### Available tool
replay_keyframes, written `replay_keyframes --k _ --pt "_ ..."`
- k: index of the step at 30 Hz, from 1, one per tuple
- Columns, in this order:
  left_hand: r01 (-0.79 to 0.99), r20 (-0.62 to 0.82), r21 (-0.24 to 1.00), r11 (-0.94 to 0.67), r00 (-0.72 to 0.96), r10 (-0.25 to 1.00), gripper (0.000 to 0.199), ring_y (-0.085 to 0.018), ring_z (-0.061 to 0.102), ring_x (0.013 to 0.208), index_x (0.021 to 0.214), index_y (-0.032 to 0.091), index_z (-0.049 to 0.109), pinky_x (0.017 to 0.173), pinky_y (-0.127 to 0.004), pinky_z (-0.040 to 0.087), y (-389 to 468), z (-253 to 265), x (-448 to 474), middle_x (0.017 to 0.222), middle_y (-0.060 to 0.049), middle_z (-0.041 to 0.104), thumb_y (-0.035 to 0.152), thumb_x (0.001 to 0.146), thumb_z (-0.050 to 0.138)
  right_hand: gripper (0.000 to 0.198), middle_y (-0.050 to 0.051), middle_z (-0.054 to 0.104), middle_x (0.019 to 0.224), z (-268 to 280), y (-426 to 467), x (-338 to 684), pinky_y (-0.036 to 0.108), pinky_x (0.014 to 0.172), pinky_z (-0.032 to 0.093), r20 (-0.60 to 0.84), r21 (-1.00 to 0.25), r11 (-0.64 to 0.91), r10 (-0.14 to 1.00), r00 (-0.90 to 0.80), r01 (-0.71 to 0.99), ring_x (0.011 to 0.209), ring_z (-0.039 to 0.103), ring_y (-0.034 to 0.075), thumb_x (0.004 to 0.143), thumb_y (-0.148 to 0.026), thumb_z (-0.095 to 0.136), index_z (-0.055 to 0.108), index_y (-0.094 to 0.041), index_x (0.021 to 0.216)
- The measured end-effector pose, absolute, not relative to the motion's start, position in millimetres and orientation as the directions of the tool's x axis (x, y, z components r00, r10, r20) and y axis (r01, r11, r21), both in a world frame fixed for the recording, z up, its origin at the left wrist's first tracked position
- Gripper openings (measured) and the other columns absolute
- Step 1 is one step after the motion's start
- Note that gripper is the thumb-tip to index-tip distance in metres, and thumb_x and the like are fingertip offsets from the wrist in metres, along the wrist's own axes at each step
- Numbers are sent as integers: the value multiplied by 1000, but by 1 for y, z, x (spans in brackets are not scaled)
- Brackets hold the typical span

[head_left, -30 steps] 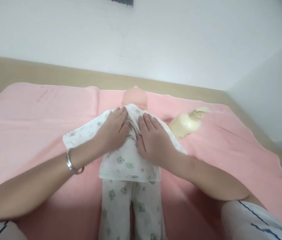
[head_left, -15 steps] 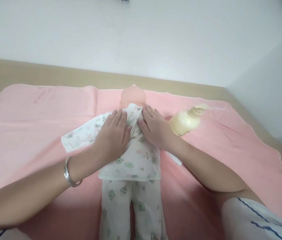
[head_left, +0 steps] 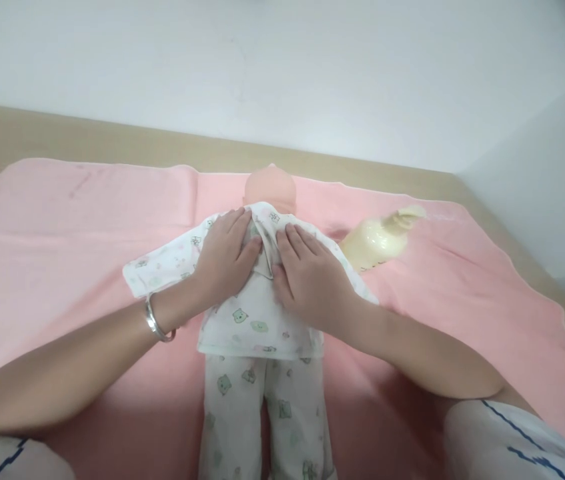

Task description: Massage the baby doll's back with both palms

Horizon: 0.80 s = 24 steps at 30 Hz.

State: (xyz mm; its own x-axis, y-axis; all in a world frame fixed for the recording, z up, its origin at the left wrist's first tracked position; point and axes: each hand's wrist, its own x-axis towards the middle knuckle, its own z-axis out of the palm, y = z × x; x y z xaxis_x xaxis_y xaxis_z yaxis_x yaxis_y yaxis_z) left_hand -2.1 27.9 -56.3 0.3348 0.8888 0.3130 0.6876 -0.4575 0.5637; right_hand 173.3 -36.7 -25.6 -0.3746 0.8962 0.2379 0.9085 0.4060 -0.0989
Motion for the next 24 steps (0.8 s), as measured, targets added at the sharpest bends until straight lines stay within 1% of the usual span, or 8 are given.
replay_keyframes --k 2,4,7,10,16,18,21,24 --pt "672 337 575 -467 327 883 54 -35 47 139 138 13 53 120 -60 34 27 -59 -2 148 -17 54 43 99 31 62 24 46 156 -26 -26 177 51 126 32 219 -170 395 908 -357 903 150 39 33 102 -33 31 45 4 149" --pt "673 330 582 -456 317 889 56 -36 46 140 139 13 52 120 -60 33 26 -59 -2 150 -17 52 46 99 31 66 22 40 160 -26 -15 182 51 127 29 178 -237 360 929 -324 902 153 34 31 102 -39 30 40 3 152" --pt "682 302 589 -432 310 901 61 -36 43 143 141 9 51 122 -59 31 25 -58 -2 152 -18 49 48 99 31 71 23 33 163 -27 -5 185 51 129 24 124 -271 315 949 -291 910 155 27 32 102 -42 28 34 6 154" --pt "679 301 593 -432 312 901 60 -35 43 143 142 10 51 122 -59 31 25 -58 -3 153 -19 49 48 99 32 71 23 31 164 -29 -4 184 51 129 22 147 -259 318 946 -288 912 156 26 33 102 -42 26 34 7 154" --pt "694 301 570 -441 323 897 58 -35 42 144 143 12 49 122 -60 31 22 -56 -4 153 -18 48 46 100 31 70 22 33 164 -35 -7 184 50 129 23 191 -252 348 933 -306 903 155 28 32 102 -42 23 35 5 153" --pt "715 272 531 -455 364 891 59 -38 37 147 145 8 45 123 -62 30 15 -51 -3 155 -21 45 44 101 29 70 23 34 163 -36 -6 185 50 128 24 199 -242 353 930 -310 904 155 28 33 103 -42 23 36 6 153" --pt "735 229 440 -516 463 856 64 -42 29 151 147 -3 41 124 -63 28 0 -41 -1 156 -28 40 39 102 25 71 25 35 162 -36 -3 189 52 128 25 205 -198 401 909 -362 895 155 28 35 103 -43 22 36 7 152" --pt "721 230 393 -571 524 820 63 -40 27 153 146 -4 41 126 -60 26 -11 -33 1 155 -27 42 35 102 22 72 29 36 160 -33 -1 194 55 126 27 185 -141 477 874 -450 867 154 30 38 103 -43 25 36 10 151"
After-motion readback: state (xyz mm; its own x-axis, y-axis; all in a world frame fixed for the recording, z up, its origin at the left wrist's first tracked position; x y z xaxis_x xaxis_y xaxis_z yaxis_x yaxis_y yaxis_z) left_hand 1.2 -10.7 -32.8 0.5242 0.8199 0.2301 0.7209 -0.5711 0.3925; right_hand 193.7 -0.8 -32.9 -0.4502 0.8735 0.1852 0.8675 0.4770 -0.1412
